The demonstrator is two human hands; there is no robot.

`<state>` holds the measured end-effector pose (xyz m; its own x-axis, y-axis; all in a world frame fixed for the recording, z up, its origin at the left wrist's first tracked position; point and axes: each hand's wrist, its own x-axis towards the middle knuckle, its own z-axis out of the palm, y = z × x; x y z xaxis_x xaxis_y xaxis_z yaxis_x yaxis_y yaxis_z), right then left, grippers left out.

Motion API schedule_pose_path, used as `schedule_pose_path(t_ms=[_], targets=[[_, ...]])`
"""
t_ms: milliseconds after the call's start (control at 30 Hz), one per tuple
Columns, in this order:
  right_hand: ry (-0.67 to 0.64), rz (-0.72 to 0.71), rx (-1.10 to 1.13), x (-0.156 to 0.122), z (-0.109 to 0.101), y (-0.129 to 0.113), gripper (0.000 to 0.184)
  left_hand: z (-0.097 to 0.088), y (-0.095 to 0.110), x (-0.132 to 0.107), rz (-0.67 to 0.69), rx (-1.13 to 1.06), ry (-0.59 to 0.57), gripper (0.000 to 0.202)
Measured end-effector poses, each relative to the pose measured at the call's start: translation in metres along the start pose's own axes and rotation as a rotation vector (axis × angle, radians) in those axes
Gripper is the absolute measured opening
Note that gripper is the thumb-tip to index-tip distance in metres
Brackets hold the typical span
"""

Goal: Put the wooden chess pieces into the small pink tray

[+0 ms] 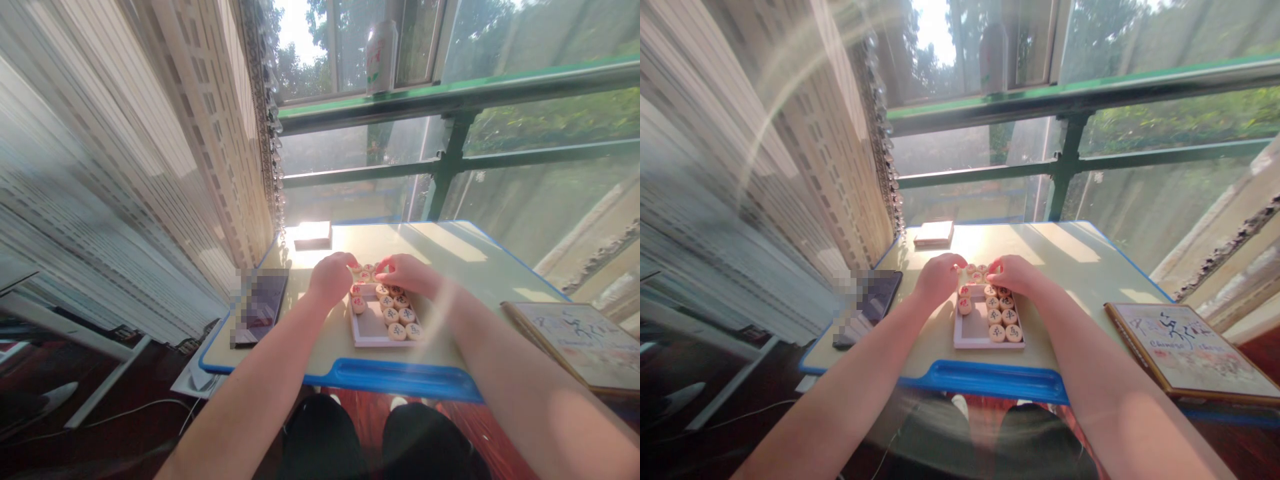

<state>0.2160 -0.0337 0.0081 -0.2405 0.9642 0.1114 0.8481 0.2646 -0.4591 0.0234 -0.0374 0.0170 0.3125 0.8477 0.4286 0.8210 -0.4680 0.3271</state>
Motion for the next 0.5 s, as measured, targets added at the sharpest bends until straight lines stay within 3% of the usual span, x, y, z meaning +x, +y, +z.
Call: schedule_pose_path(t_ms=[233,500], targets=[[-0.041,0.168,0.015,-0.0001,-0.0051,0.0016,0.030,-0.0013,0.0007,-0.0016,-0.018,0.025,-0.040,0.036],[-0.017,0.223,-0.004,-0.0006,-0.0075,0.0037,0.028,0.0011,-0.0013,-0.0020,0.003,0.046,-0.027,0.035]])
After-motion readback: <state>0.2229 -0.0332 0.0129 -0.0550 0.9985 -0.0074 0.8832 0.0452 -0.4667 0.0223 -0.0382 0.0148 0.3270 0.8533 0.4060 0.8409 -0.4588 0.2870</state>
